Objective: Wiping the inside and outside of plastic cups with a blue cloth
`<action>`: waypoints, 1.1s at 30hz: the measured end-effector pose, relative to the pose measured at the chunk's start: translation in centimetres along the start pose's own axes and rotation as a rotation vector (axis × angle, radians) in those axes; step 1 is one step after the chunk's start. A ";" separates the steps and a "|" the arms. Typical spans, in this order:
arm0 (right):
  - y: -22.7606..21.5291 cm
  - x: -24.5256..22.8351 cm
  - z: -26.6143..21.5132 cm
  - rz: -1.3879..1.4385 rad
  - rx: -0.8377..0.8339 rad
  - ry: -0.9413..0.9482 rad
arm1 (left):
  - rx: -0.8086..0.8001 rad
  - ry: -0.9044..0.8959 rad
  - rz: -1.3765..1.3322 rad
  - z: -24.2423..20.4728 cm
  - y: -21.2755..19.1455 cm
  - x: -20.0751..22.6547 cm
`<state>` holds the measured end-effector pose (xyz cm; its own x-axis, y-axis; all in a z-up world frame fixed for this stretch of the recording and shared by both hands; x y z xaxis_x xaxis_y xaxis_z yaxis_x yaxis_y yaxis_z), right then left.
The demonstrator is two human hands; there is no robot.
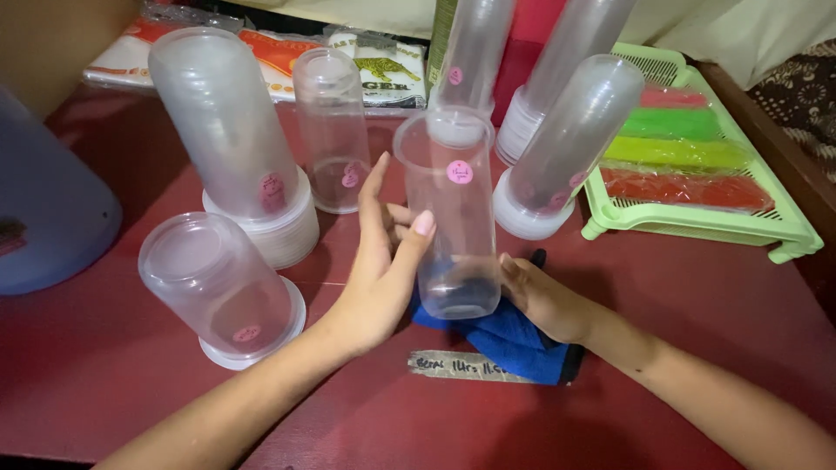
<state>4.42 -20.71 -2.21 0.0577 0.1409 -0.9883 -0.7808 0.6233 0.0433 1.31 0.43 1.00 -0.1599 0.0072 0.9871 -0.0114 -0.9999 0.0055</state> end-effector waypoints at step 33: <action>2.9 -2.2 0.9 -0.124 0.183 -0.088 | -0.076 -0.374 0.093 0.4 -0.8 1.8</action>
<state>2.63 -18.49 0.20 0.2060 0.1161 -0.9717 -0.6394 0.7676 -0.0438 1.39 1.24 2.87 0.2065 -0.1017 0.9731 -0.0890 -0.9924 -0.0848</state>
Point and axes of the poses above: each hand's wrist, its own z-axis towards the middle knuckle, its own y-axis out of the palm, x = y × z, the point moved 2 cm from there along z, towards the middle knuckle, and after that the axes turned 10 degrees about -y, right-handed, at the moved point
